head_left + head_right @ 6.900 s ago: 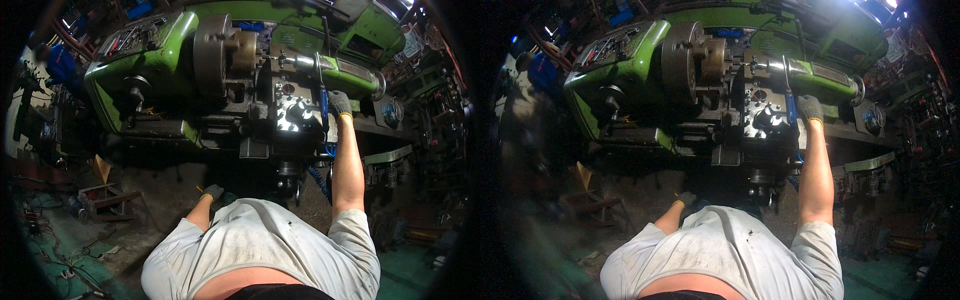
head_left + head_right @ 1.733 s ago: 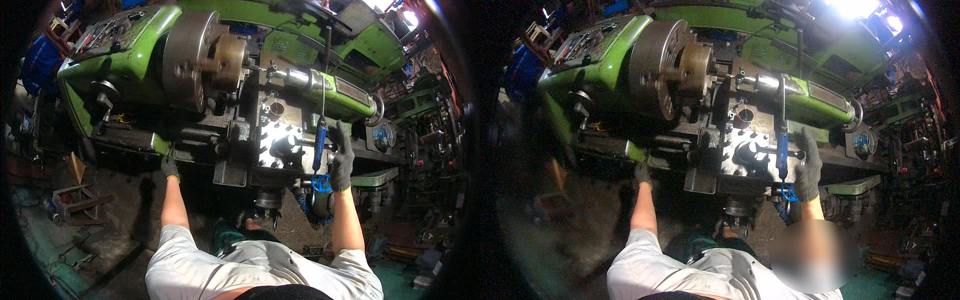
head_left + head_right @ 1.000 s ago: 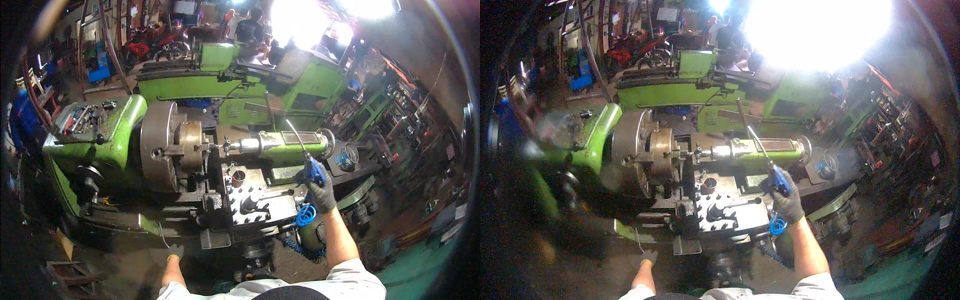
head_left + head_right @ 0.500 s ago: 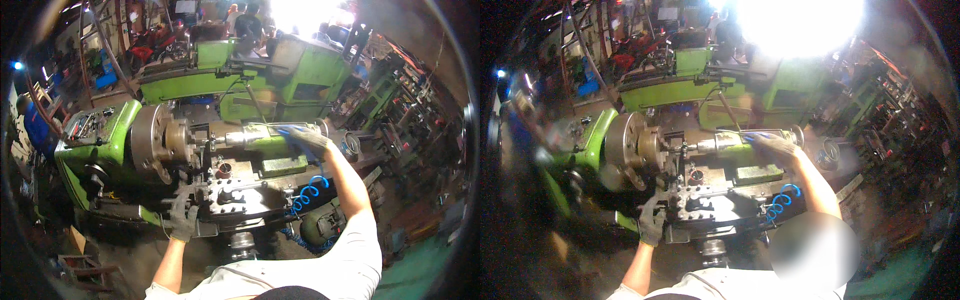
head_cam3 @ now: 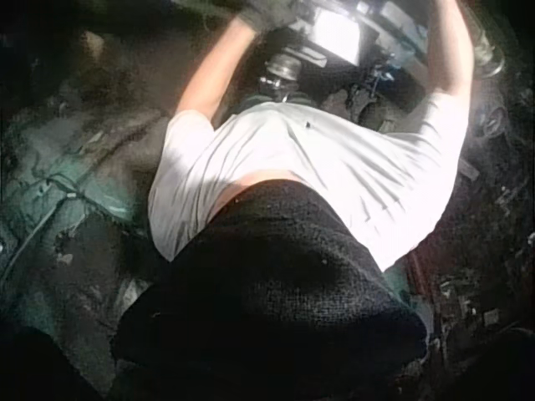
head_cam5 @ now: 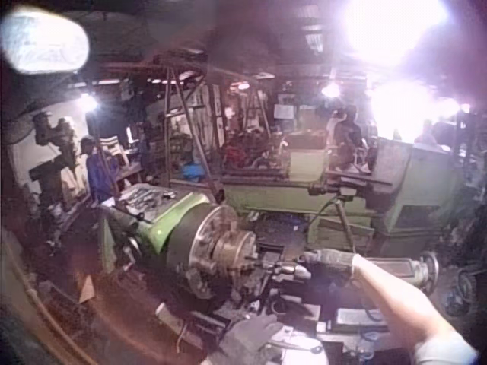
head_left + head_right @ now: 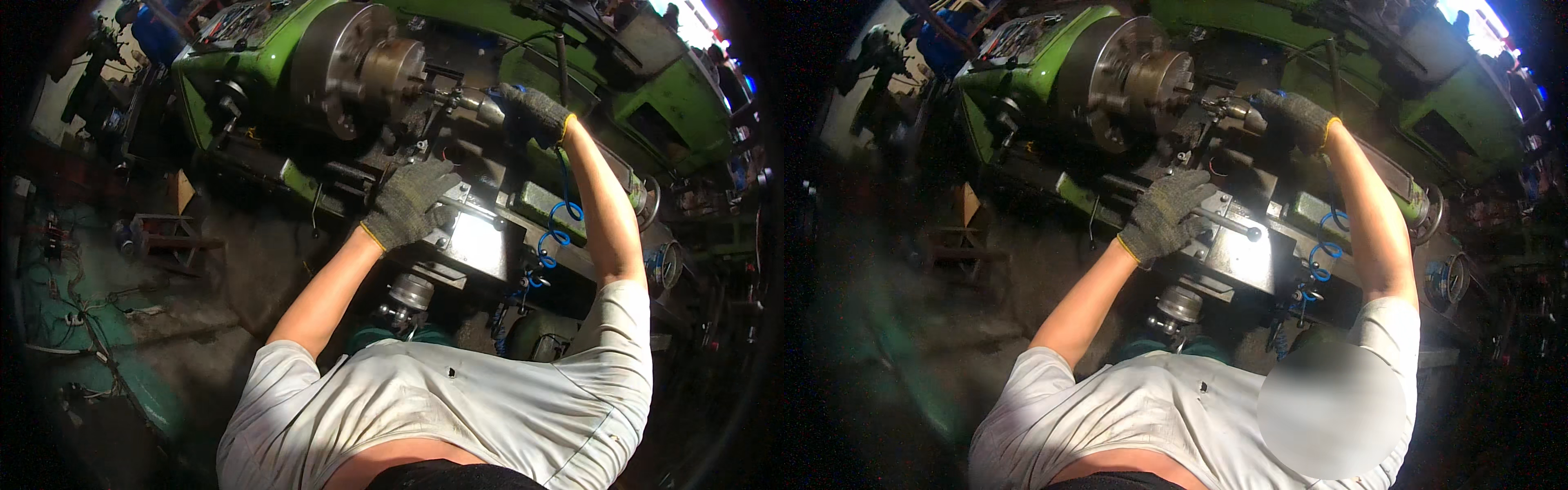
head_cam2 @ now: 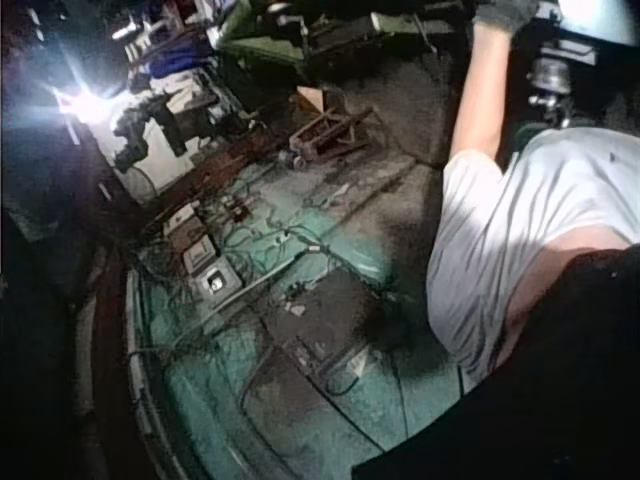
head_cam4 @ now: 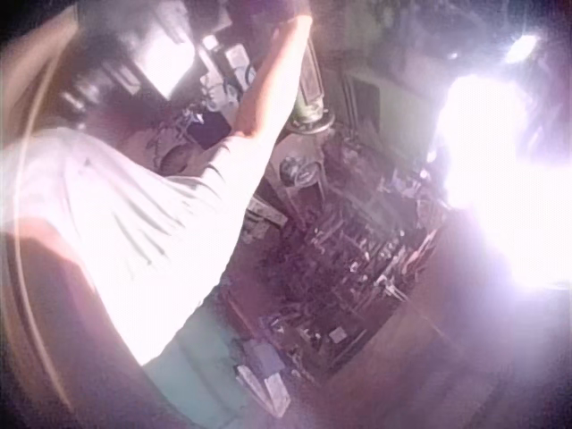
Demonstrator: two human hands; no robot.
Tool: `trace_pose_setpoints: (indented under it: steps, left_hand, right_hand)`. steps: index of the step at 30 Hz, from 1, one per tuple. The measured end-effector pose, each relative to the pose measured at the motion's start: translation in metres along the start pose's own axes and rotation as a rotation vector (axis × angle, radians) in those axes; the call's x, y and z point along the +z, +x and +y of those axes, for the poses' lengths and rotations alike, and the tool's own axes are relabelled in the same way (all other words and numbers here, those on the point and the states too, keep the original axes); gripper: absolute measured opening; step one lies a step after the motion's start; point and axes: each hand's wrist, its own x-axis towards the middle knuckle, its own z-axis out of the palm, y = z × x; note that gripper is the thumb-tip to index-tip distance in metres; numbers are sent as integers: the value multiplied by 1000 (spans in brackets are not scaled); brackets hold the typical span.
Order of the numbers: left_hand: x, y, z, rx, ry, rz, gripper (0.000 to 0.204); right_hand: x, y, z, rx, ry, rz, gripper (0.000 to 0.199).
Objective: The person operates a green metal lathe in a workshop, using a pneumatic tool to work on a cylindrical metal part held in the chuck. They repeatedly adjust the tool and the machine's controls while the part rotates, performing a machining or finishing operation.
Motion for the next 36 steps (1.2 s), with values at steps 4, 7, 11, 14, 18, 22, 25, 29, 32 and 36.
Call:
trace_pose_setpoints:
  steps: [4, 7, 11, 14, 18, 22, 25, 29, 32, 36]
  left_hand:
    - [1, 3, -1, -16, -8, 4, 53]
    - [8, 2, -5, -28, -16, -17, 54]
    - [9, -3, -8, -26, -75, 21, 53]
    - [7, -5, -7, -42, -74, 31, 53]
    - [6, -4, -6, -35, -19, 57, 51]
    - [8, -4, -5, -53, -56, 47, 53]
    - [7, -6, -7, -59, -31, 53, 53]
    - [6, -5, -7, -57, -39, 29, 53]
    - [6, -4, -6, -42, -39, 28, 53]
    - [5, -6, -6, -46, -25, 31, 53]
  right_hand:
    - [-2, 16, 10, 163, 315, -77, 71]
    - [0, 24, 17, 272, 520, -69, 53]
    - [2, 33, 4, 279, 466, -27, 39]
    - [-7, 40, -1, 178, 179, -77, 49]
    - [6, 42, 20, 89, 84, -33, 49]
    - [14, 49, 46, -73, 208, -5, 52]
    - [6, 53, 31, -146, 170, 39, 53]
    - [6, 56, 40, 201, 464, -79, 39]
    - [17, 57, 65, 301, 741, -74, 38]
    - [13, 60, 49, 323, 894, -74, 37]
